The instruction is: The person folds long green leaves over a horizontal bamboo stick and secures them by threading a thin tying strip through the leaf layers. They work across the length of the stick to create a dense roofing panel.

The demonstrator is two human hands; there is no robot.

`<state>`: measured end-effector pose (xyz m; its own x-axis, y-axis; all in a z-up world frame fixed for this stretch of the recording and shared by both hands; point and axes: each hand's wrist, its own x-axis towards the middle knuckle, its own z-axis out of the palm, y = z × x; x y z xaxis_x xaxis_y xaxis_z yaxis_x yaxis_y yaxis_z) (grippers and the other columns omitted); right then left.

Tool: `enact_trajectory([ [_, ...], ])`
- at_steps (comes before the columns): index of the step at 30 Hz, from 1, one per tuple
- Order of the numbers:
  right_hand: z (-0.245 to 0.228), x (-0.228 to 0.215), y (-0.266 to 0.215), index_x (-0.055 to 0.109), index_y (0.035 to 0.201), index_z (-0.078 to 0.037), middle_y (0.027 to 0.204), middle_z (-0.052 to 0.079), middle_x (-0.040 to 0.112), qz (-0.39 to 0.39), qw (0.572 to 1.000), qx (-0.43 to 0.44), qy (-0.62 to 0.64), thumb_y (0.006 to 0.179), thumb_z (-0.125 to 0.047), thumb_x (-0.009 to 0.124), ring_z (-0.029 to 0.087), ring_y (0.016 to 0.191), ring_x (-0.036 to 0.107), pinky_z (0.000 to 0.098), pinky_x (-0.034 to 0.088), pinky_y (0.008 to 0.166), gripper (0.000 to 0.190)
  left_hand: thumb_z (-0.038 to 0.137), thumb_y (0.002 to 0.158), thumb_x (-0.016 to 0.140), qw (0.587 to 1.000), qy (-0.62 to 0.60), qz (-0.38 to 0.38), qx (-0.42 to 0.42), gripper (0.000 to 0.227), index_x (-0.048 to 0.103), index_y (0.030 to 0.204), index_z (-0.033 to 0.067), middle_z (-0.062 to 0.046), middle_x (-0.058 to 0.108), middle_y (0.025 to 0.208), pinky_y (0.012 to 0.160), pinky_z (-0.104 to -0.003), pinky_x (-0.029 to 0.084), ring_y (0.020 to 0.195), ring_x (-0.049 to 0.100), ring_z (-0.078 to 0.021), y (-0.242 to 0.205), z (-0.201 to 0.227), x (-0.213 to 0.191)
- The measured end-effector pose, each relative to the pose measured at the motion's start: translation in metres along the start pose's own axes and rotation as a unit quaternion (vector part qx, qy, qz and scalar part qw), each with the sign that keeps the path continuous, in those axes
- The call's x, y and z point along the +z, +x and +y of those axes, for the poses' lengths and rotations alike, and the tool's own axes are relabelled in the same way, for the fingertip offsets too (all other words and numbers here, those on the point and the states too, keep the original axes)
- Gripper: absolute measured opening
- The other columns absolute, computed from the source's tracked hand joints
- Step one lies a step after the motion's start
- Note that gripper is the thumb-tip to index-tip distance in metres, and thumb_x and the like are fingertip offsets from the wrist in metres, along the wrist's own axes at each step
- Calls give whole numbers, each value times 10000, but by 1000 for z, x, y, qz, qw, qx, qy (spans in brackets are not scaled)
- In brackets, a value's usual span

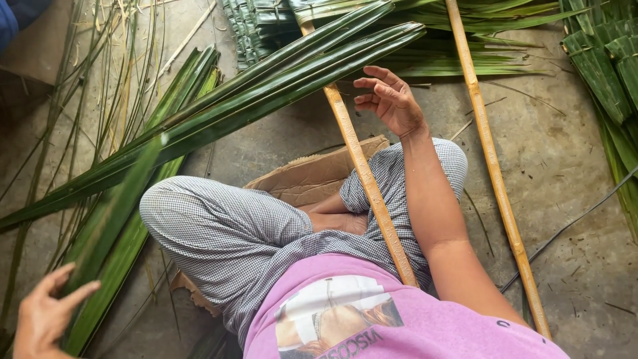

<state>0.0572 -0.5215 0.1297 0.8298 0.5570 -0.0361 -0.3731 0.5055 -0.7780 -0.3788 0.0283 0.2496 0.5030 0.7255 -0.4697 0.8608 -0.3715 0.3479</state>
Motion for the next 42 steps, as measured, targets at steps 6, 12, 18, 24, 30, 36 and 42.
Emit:
enact_trajectory([
  [6,3,7,-1,592,1407,-54,1269,177,709,9,1000,12,-12,982,-146,709,299,1000,755,435,643,917,451,123,759,934,990,91,39,-103,697,696,1414,135,-169,588,1485,1158,-586,379,1381,490,-376,3,-129,43],
  [12,9,14,3,604,1393,-42,1257,194,715,1,1000,24,-1,973,-131,719,311,982,762,427,646,912,444,223,751,988,966,163,-5,-202,775,670,1457,195,-118,575,1514,1080,-573,489,1364,519,-372,53,-198,72],
  [18,12,11,5,610,1380,-65,1233,172,728,11,999,34,-7,966,-156,725,310,965,760,420,638,911,439,502,626,938,980,187,17,-61,872,719,1450,316,-187,836,1098,1015,-415,439,1093,728,-272,73,-190,90],
  [24,13,11,7,606,1368,-46,1211,176,732,25,999,30,1,957,-145,729,295,933,759,414,643,890,441,433,745,915,978,201,-3,-47,781,695,1477,269,-203,843,763,994,-442,484,956,749,-330,98,-155,103],
  [30,15,13,10,628,1333,-50,1207,183,733,21,999,28,8,959,-140,735,283,926,763,402,652,868,399,361,761,898,981,191,7,-24,795,620,1484,185,-241,624,1434,1022,-658,453,1293,551,-511,87,-67,122],
  [36,21,11,13,640,1336,-66,1212,179,735,7,1000,28,12,972,-165,733,279,945,764,393,645,889,389,421,873,800,966,256,-7,-20,814,499,1586,166,-294,649,1393,972,-664,506,1238,597,-506,82,-2,93],
  [42,27,7,18,669,1278,-88,1208,205,735,13,999,21,47,972,-154,743,285,906,756,394,643,853,322,52,1042,812,861,123,326,371,364,753,1362,-111,-318,751,1210,867,-542,497,1123,635,-435,78,113,75],
])
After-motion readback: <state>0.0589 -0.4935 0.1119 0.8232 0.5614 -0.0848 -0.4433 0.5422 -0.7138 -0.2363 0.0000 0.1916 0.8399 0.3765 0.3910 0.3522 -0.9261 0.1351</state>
